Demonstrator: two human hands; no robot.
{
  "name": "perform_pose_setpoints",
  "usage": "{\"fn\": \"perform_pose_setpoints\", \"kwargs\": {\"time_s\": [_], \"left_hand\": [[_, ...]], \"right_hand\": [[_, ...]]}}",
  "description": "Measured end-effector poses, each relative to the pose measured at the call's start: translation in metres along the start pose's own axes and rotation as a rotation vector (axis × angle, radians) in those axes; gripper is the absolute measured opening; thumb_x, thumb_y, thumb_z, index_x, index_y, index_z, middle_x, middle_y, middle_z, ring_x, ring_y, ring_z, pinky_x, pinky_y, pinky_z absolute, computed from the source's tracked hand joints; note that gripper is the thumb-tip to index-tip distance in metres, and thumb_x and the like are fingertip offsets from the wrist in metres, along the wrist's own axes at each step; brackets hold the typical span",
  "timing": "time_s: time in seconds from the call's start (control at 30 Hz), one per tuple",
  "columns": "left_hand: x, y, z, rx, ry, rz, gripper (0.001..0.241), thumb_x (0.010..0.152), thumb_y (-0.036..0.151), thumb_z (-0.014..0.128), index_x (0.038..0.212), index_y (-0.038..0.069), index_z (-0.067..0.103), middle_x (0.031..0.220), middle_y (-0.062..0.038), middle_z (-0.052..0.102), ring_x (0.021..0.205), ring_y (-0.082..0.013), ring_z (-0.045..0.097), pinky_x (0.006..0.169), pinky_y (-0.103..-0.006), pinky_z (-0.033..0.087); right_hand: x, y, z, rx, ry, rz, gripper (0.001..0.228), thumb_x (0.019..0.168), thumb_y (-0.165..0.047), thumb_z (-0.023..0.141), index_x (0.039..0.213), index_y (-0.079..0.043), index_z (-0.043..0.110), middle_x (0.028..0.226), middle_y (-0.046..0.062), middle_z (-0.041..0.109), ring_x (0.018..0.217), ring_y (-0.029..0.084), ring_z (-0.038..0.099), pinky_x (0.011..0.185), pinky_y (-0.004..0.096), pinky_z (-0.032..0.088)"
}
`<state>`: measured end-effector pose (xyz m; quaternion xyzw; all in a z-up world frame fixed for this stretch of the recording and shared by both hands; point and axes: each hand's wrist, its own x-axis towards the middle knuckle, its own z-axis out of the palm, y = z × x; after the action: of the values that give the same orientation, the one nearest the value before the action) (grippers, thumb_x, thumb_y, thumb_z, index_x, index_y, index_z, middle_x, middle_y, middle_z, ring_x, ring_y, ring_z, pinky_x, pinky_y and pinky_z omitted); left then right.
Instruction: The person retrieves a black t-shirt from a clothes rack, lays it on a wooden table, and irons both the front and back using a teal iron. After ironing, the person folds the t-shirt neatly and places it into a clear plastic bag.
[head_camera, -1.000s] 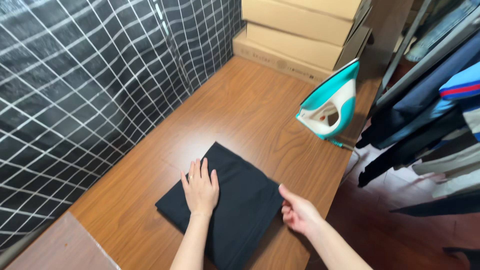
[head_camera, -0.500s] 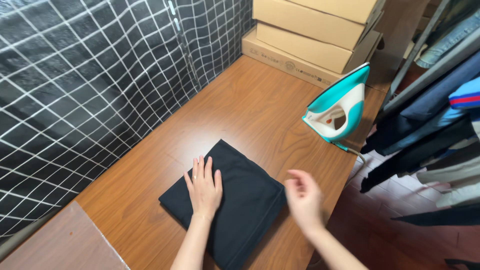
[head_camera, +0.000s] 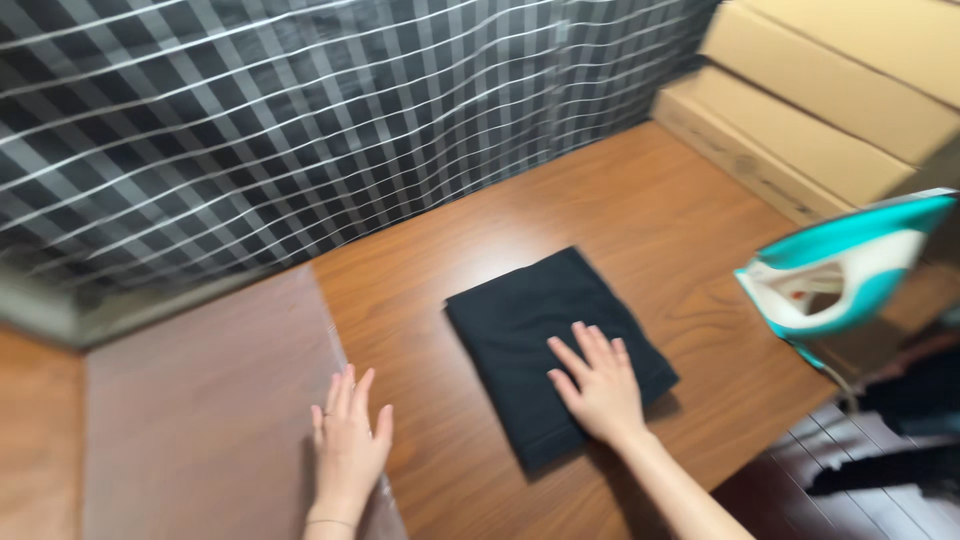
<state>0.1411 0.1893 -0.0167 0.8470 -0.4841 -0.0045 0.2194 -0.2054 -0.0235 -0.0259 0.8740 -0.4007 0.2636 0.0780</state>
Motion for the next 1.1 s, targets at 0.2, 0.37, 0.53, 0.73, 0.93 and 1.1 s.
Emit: {"fn": "perform_pose_setpoints", "kwargs": {"time_s": [0.2,0.37,0.53,0.73,0.93,1.1], "left_hand": [[-0.087,-0.095,-0.071,0.060,-0.416,-0.410,0.084,0.082,0.058,0.087,0.156,0.041,0.049,0.183,-0.002,0.011,0.171,-0.0259,0.008,0.132,-0.0624,0.018],[-0.124,-0.091,-0.080,0.078,-0.518,-0.580,0.093,0.088,0.069,0.077,0.165,0.057,0.025,0.186,0.002,-0.006,0.171,-0.0373,-0.004,0.123,-0.0687,0.028],[-0.106,-0.034,-0.040,0.226,-0.548,-0.538,0.097,0.095,0.075,0.066,0.169,0.044,0.013,0.181,-0.020,-0.003,0.162,-0.0568,0.010,0.116,-0.0681,0.041],[-0.068,0.046,0.050,0.498,-0.881,-0.534,0.132,0.093,0.092,0.064,0.174,0.011,-0.002,0.169,-0.035,0.020,0.159,-0.0559,0.021,0.101,-0.0724,0.045],[-0.007,0.070,0.014,-0.116,-0.487,-0.071,0.070,0.097,0.060,0.071,0.157,0.027,0.055,0.139,-0.024,0.050,0.128,-0.0491,0.055,0.110,-0.0588,0.047],[0.008,0.034,-0.037,0.087,-0.584,0.181,0.123,0.066,0.060,0.100,0.168,0.037,0.034,0.181,-0.013,0.006,0.166,-0.0415,0.002,0.123,-0.0767,0.012]], "right_hand": [[0.001,0.005,0.010,-0.031,-0.031,0.074,0.056,0.096,-0.054,0.063,0.151,-0.042,0.063,0.168,0.007,0.053,0.156,0.030,0.048,0.127,0.058,0.033],[0.001,0.004,0.013,0.011,-0.071,0.126,0.055,0.098,-0.056,0.057,0.151,-0.042,0.062,0.169,0.008,0.052,0.159,0.027,0.044,0.132,0.054,0.026],[0.003,0.007,0.020,-0.045,-0.043,0.166,0.056,0.097,-0.057,0.057,0.152,-0.045,0.061,0.169,0.006,0.053,0.160,0.025,0.045,0.133,0.051,0.027],[-0.005,0.017,0.026,-0.091,-0.104,0.286,0.057,0.097,-0.061,0.052,0.152,-0.047,0.059,0.172,0.003,0.049,0.162,0.022,0.040,0.136,0.050,0.022],[-0.019,0.038,0.026,-0.126,-0.087,0.386,0.058,0.098,-0.061,0.051,0.153,-0.045,0.060,0.172,0.008,0.050,0.162,0.026,0.041,0.135,0.053,0.023],[-0.024,0.062,0.016,-0.118,-0.137,0.383,0.059,0.098,-0.062,0.050,0.155,-0.049,0.055,0.173,0.003,0.046,0.163,0.022,0.036,0.137,0.050,0.019]]}}
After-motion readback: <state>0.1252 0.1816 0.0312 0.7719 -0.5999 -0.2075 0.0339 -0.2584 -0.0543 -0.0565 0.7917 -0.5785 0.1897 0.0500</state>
